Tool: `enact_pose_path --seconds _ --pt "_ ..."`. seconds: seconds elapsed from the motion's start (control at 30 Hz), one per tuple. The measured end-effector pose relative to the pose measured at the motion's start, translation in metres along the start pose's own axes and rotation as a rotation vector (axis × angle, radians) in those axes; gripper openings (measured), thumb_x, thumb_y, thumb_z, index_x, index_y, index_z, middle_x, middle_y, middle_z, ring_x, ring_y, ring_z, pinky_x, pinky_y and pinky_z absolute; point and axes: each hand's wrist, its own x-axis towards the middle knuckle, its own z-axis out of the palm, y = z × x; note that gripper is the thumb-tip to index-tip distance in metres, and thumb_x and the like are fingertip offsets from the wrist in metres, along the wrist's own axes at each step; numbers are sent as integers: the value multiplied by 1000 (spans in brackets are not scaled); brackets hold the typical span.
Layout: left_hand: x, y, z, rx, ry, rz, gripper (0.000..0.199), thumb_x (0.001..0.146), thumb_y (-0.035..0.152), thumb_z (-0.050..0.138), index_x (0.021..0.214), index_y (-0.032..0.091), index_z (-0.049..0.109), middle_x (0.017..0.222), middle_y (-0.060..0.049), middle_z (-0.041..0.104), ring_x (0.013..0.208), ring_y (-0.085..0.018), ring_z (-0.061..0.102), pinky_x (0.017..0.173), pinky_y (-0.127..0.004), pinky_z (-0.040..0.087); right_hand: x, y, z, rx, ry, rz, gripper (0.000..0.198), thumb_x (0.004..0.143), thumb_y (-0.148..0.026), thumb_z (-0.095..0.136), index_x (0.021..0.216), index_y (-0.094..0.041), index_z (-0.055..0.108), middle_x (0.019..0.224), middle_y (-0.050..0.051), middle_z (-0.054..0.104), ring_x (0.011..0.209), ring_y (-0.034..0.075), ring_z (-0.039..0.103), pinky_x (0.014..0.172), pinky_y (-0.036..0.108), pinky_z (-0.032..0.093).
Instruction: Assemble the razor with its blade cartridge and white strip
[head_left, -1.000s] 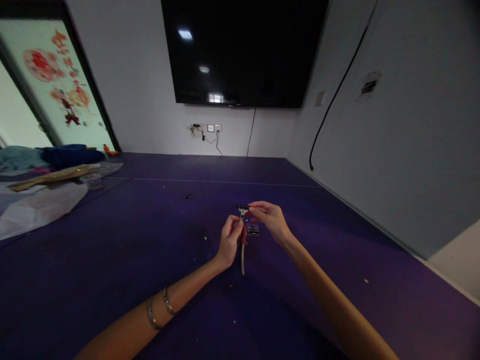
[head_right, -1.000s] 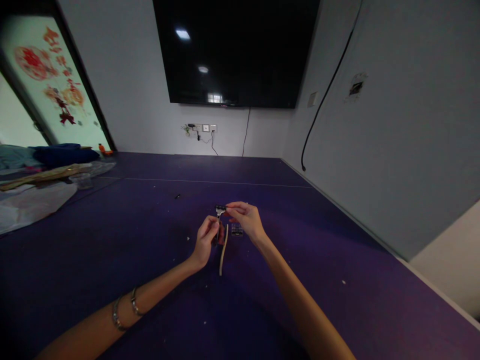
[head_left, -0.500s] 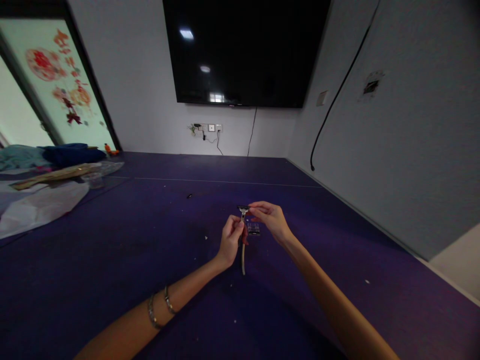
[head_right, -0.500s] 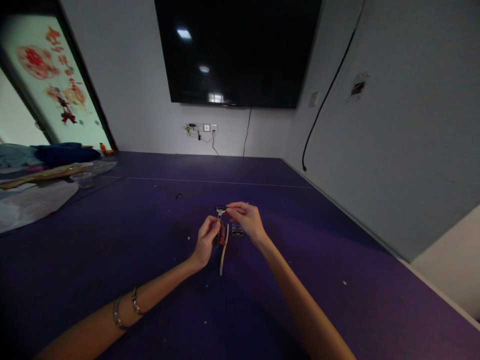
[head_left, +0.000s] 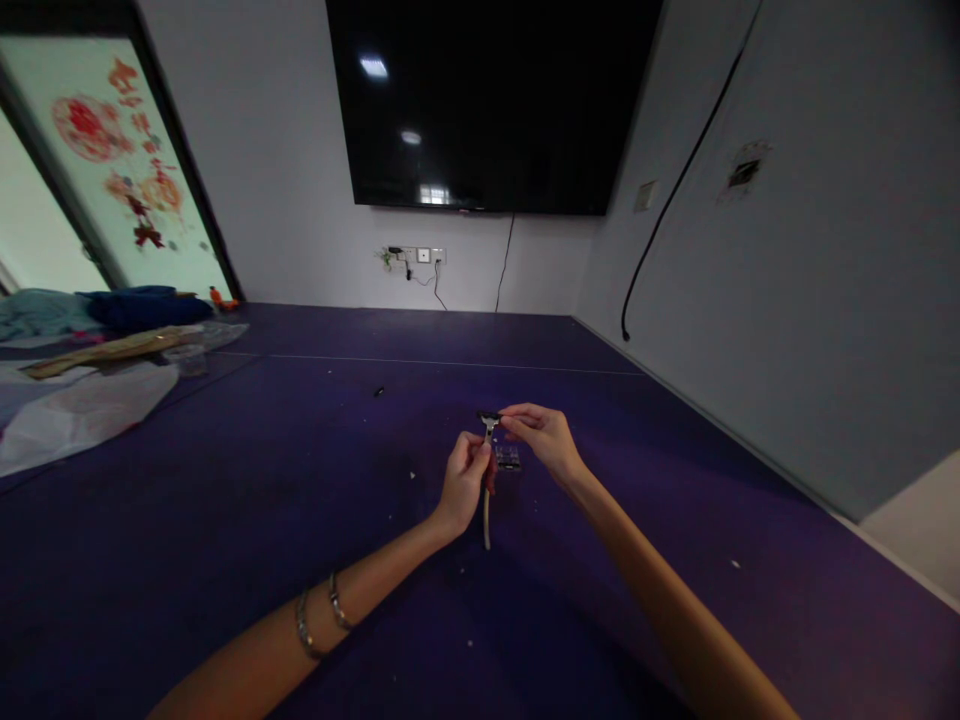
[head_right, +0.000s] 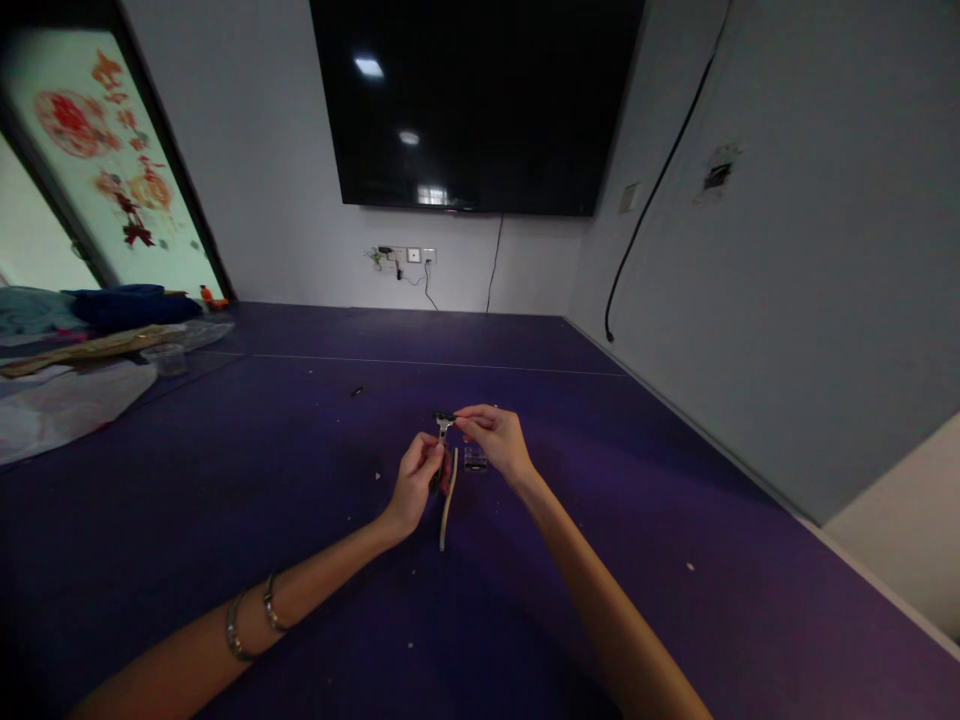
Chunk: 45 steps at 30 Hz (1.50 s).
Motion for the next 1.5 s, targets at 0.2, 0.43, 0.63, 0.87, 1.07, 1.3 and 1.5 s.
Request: enact_pose_path --seconds 0.2,0.43,0.63,0.87,1.07,1.3,1.5 --pt "0 1 1 20 8 -1 25 80 41 51 76 20 40 56 7 45 41 -7 43 38 -18 34 0 -1 0 -32 18 -36 20 61 -29 72 76 -16 68 75 4 70 70 16 65 67 27 49" --pt "-1 3 3 19 19 -4 26 80 43 52 76 20 41 54 7 45 40 -7 42 38 -19 35 -1 -3 1 -36 21 -76 19 62 -29 70 76 -16 67 85 6 71 80 19 66 78 31 49" --pt "9 10 -2 -56 -18 -61 30 78 43 54 91 16 53 61 4 47 47 -7 45 46 -21 42 -1 0 1 -76 -26 -88 35 68 -32 66 100 -18 64 93 6 70 86 19 65 80 31 49" --pt "29 19 -14 -12 86 -40 33 75 42 56 93 15 63 65 1 53 56 -9 49 55 -22 42 -4 1 6 -315 92 -65 28 72 -40 60 80 -14 65 77 9 69 73 19 65 63 28 49" --pt "36 33 -23 130 57 -36 23 70 31 63 84 14 69 77 -6 68 77 -17 60 72 -27 44 -16 -1 22 -656 -9 -99 32 75 -47 55 73 -17 66 63 4 67 58 16 62 50 22 40" --pt "38 28 -23 243 33 -43 19 70 29 62 77 14 70 73 -5 69 70 -17 60 67 -27 44 -25 -2 40 -1059 -59 -46 29 80 -39 50 68 -18 67 68 7 69 66 19 64 54 23 34" --pt "42 14 -37 405 -47 -31 26 74 36 56 74 14 69 71 -5 68 67 -17 60 64 -27 43 -20 15 43 -989 -121 -11 30 79 -28 47 57 -16 63 58 6 65 59 16 61 52 22 32"
